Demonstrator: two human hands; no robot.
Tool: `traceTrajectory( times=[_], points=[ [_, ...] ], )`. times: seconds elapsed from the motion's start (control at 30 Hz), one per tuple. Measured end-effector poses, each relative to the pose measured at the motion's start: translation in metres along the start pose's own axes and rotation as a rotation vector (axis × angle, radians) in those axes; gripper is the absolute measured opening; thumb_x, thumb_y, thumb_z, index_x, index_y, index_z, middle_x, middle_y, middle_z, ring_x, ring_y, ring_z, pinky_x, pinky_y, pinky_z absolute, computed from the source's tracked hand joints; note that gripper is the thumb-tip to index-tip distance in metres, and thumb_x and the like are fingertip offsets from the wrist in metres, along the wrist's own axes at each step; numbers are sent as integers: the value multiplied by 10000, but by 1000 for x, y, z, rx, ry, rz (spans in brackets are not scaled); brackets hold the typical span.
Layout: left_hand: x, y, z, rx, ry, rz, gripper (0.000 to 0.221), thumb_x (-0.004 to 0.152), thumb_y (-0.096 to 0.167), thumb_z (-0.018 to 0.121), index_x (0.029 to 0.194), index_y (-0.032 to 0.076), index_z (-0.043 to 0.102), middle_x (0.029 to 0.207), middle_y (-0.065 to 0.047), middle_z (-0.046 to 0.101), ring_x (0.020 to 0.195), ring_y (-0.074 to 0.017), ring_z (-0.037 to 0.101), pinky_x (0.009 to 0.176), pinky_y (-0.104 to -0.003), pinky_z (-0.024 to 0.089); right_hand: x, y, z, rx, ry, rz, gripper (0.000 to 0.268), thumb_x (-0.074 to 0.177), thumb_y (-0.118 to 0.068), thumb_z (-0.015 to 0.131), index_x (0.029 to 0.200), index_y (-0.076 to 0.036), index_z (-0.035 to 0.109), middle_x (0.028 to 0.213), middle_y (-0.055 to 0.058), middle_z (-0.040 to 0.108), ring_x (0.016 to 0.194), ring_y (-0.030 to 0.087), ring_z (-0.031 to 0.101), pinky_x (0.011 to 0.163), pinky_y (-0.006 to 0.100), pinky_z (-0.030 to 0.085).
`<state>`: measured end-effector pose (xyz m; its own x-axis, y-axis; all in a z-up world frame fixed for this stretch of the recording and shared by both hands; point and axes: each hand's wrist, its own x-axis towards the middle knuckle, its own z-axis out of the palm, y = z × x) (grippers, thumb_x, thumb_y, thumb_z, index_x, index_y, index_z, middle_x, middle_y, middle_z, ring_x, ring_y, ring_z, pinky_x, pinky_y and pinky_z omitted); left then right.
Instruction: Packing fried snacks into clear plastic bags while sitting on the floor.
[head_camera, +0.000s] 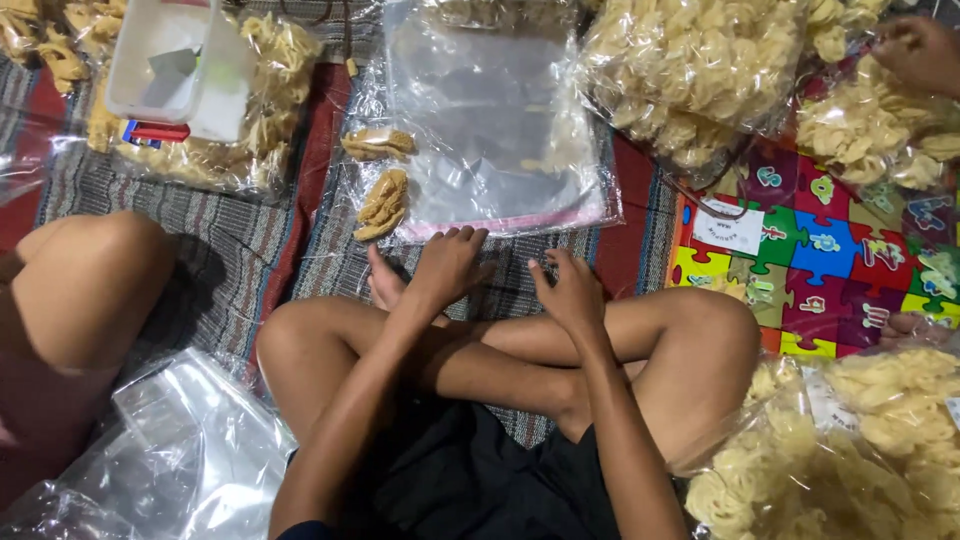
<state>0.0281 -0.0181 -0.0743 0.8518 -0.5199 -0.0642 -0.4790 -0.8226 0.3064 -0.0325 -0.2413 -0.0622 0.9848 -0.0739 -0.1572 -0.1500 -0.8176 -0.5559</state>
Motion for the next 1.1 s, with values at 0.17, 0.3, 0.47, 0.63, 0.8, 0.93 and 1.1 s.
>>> traceTrajectory(
  times=[0.17, 0.3, 0.47, 0.63, 0.8, 0.93, 1.1],
  points=[
    [34, -17, 10, 136, 141, -16, 521, 903, 350, 744, 1321, 68, 618, 1172, -187, 677, 1169, -371, 645, 946, -504, 530, 15, 1, -1, 77, 4, 109, 475, 1017, -551, 558, 1178, -132, 714, 1075, 76, 775, 1114, 296, 676, 921, 526, 542],
    [55, -39, 26, 24, 329, -73, 607, 933, 364, 699, 1448, 81, 546, 1365, -158, 604, 1307, -361, 537, 1029, -543, 462, 22, -6, -5, 95, -19, 168, 473, 1015, -548, 552, 1167, -136, 726, 1085, 103, 774, 1109, 319, 683, 916, 539, 544],
    [62, -30, 18, -15, -44, -238, 683, 1039, 589, 402, 1616, 226, 371, 1712, -138, 242, 1579, -382, 177, 1230, -677, 98, 28, -1, 1, 163, 64, 163, 403, 994, -483, 621, 1108, -116, 743, 1008, 132, 766, 1007, 336, 715, 860, 524, 573],
    [69, -29, 29, 12, -94, -255, 693, 1057, 569, 356, 1656, 232, 271, 1733, -159, 124, 1594, -381, 66, 1216, -707, 3, 1, -16, -7, 178, 285, -22, 318, 987, -293, 681, 1146, -19, 707, 998, 207, 741, 982, 388, 707, 853, 506, 572],
    [71, -31, 49, -46, 125, -145, 750, 962, 412, 682, 1596, 127, 400, 1649, -264, 266, 1527, -478, 220, 1151, -767, 198, -101, -50, -28, 281, 404, -31, 345, 952, -205, 723, 1220, 6, 672, 1078, 252, 705, 1081, 437, 664, 927, 515, 544],
    [45, 14, 6, -244, 336, 176, 495, 995, 284, 669, 1406, 32, 556, 1409, -245, 546, 1294, -441, 509, 1025, -577, 439, -206, -91, -134, 121, 249, -274, 309, 908, -247, 762, 1182, -105, 737, 1098, 77, 758, 991, 216, 738, 921, 343, 575],
    [-11, 109, -42, -563, 305, 405, 254, 1057, 252, 573, 1174, 35, 632, 1108, -158, 707, 1015, -362, 682, 842, -447, 508, -373, 52, -248, 123, 348, 13, 326, 1038, -258, 683, 1312, -95, 614, 1081, 93, 739, 889, 188, 717, 835, 319, 537]
  ],
)
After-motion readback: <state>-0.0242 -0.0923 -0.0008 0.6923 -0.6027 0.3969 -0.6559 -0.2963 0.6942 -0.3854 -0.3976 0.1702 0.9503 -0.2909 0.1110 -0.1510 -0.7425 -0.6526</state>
